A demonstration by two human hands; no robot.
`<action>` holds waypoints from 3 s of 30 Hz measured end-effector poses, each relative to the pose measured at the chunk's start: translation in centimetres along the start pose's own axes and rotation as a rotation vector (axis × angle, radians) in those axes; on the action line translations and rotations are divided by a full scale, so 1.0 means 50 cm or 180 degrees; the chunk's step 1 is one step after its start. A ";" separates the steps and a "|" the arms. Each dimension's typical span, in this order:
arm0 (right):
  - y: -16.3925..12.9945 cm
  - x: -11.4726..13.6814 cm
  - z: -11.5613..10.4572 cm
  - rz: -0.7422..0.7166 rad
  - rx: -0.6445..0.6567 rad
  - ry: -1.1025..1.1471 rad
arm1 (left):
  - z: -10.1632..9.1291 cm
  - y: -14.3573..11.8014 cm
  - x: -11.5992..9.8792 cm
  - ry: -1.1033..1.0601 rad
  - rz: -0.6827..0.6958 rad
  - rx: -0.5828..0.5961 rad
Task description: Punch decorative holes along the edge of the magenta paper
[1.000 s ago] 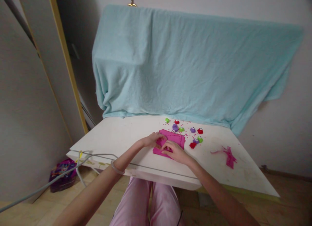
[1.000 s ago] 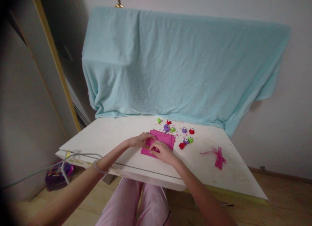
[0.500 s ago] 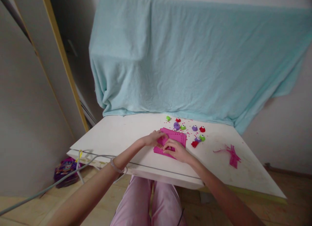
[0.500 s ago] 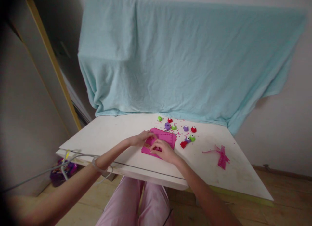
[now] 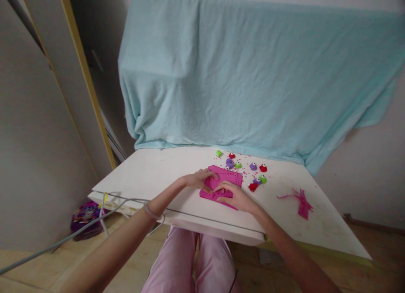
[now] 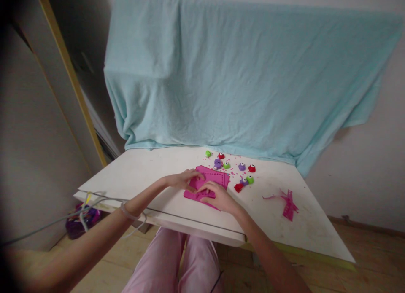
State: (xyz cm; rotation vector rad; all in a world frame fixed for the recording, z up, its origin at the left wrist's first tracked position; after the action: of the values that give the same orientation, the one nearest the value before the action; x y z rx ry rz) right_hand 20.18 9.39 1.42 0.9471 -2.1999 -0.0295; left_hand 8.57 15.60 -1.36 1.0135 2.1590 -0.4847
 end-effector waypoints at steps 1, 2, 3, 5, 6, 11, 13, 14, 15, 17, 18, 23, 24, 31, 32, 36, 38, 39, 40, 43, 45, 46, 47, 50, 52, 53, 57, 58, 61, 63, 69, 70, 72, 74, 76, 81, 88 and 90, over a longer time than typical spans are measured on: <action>0.000 -0.001 0.000 0.0017 -0.0003 -0.0010 | 0.000 0.001 0.001 0.0001 -0.0009 -0.0010; 0.001 -0.003 0.001 0.0032 -0.0009 -0.0027 | 0.001 0.001 0.002 0.0006 -0.0019 -0.0028; 0.003 -0.005 0.003 0.0042 -0.0019 -0.0053 | 0.001 0.002 0.002 0.0013 -0.0028 -0.0057; 0.008 -0.008 0.011 0.0040 -0.0043 -0.0119 | 0.001 0.004 0.001 0.0015 -0.0024 -0.0100; 0.010 -0.008 0.015 0.0030 -0.0058 -0.0147 | 0.001 0.005 -0.001 0.0011 -0.0017 -0.0112; 0.016 -0.013 0.023 0.0003 -0.0121 -0.0067 | 0.001 0.005 -0.005 0.0016 -0.0039 -0.0114; 0.014 -0.016 0.020 0.0020 -0.0091 0.0035 | 0.002 0.005 -0.002 0.0031 -0.0108 -0.0088; 0.012 -0.018 0.017 0.0032 -0.0063 0.0085 | 0.002 0.004 0.001 0.0037 -0.0137 -0.0080; 0.009 -0.020 0.014 0.0046 -0.0034 0.0131 | 0.003 0.005 0.003 0.0041 -0.0149 -0.0077; 0.001 -0.025 0.008 0.0073 0.0040 0.0193 | 0.003 0.005 0.006 0.0041 -0.0132 -0.0075; -0.003 -0.027 0.004 0.0090 0.0076 0.0207 | 0.003 0.005 0.007 0.0038 -0.0115 -0.0077; -0.024 -0.032 -0.010 0.0093 0.0250 0.0165 | 0.002 0.005 0.004 0.0041 -0.0070 -0.0042; -0.026 -0.030 -0.012 0.0055 0.0291 0.0160 | 0.002 0.005 0.002 0.0052 -0.0069 -0.0039; -0.016 -0.021 -0.023 0.0045 0.0160 0.0147 | 0.009 0.014 0.009 0.0256 -0.0324 -0.0207; -0.012 -0.022 -0.021 0.0067 0.0115 0.0123 | 0.011 0.016 0.013 0.0306 -0.0392 -0.0205; 0.002 -0.026 -0.007 0.0067 -0.0009 0.0061 | 0.015 0.022 0.021 0.0453 -0.0661 -0.0117; 0.005 -0.028 -0.003 0.0027 -0.0001 0.0111 | 0.015 0.022 0.019 0.0487 -0.0725 -0.0089; 0.004 -0.030 -0.002 0.0017 0.0022 0.0148 | 0.014 0.022 0.018 0.0489 -0.0739 -0.0078; 0.002 -0.032 -0.002 0.0021 0.0049 0.0186 | 0.014 0.022 0.016 0.0479 -0.0740 -0.0071; -0.010 -0.042 -0.005 0.0081 0.0160 0.0256 | 0.013 0.020 0.012 0.0425 -0.0710 -0.0081; -0.022 -0.051 -0.010 0.0149 0.0209 0.0253 | 0.012 0.019 0.010 0.0407 -0.0696 -0.0090; -0.027 -0.055 -0.012 0.0186 0.0239 0.0236 | 0.011 0.019 0.010 0.0407 -0.0701 -0.0086; -0.032 -0.059 -0.013 0.0217 0.0272 0.0212 | 0.011 0.019 0.011 0.0410 -0.0715 -0.0072; -0.042 -0.060 -0.019 0.0221 0.0328 0.0171 | 0.011 0.021 0.011 0.0423 -0.0780 0.0009; -0.043 -0.055 -0.024 0.0168 0.0351 0.0202 | 0.012 0.024 0.008 0.0465 -0.0802 0.0037; -0.042 -0.053 -0.026 0.0151 0.0352 0.0220 | 0.012 0.027 0.005 0.0504 -0.0820 0.0036; -0.035 -0.049 -0.030 0.0135 0.0351 0.0245 | 0.015 0.035 -0.002 0.0784 -0.1103 0.0004; -0.032 -0.049 -0.030 0.0128 0.0337 0.0254 | 0.015 0.037 -0.003 0.0858 -0.1189 0.0004; -0.025 -0.048 -0.026 0.0117 0.0276 0.0279 | 0.019 0.043 -0.008 0.1000 -0.1314 0.0030; -0.022 -0.049 -0.023 0.0124 0.0215 0.0276 | 0.021 0.048 -0.010 0.1059 -0.1324 0.0048; -0.033 -0.065 -0.023 0.0139 0.0178 0.0289 | 0.021 0.048 -0.009 0.1149 -0.1334 0.0061; -0.039 -0.069 -0.025 0.0170 0.0195 0.0276 | 0.021 0.047 -0.010 0.1138 -0.1312 0.0060; -0.052 -0.078 -0.033 0.0234 0.0223 0.0259 | 0.020 0.046 -0.013 0.1103 -0.1284 0.0058; -0.064 -0.082 -0.041 0.0253 0.0263 0.0261 | 0.019 0.045 -0.013 0.1066 -0.1285 0.0071; -0.073 -0.080 -0.047 0.0209 0.0313 0.0260 | 0.018 0.046 -0.013 0.1044 -0.1310 0.0099; -0.070 -0.080 -0.053 0.0169 0.0330 0.0219 | 0.019 0.058 -0.006 0.1058 -0.1282 0.0164; -0.044 -0.079 -0.039 0.0216 0.0291 0.0092 | 0.026 0.070 0.002 0.1204 -0.1197 0.0199; -0.043 -0.082 -0.037 0.0256 0.0246 0.0096 | 0.025 0.067 -0.001 0.1207 -0.1218 0.0162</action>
State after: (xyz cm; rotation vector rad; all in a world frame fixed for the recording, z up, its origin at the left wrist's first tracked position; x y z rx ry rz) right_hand 24.59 10.89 -0.40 0.8942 -2.2229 0.1075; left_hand 11.77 16.94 -2.33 0.7622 2.7147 -0.5606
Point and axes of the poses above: each hand's wrist, its own y-axis towards the middle knuckle, its own z-axis out of the palm, x = y × z, the point moved 8 cm from there along y, towards the middle knuckle, and after that the axes turned 9 degrees about -y, right-handed, at the moved point
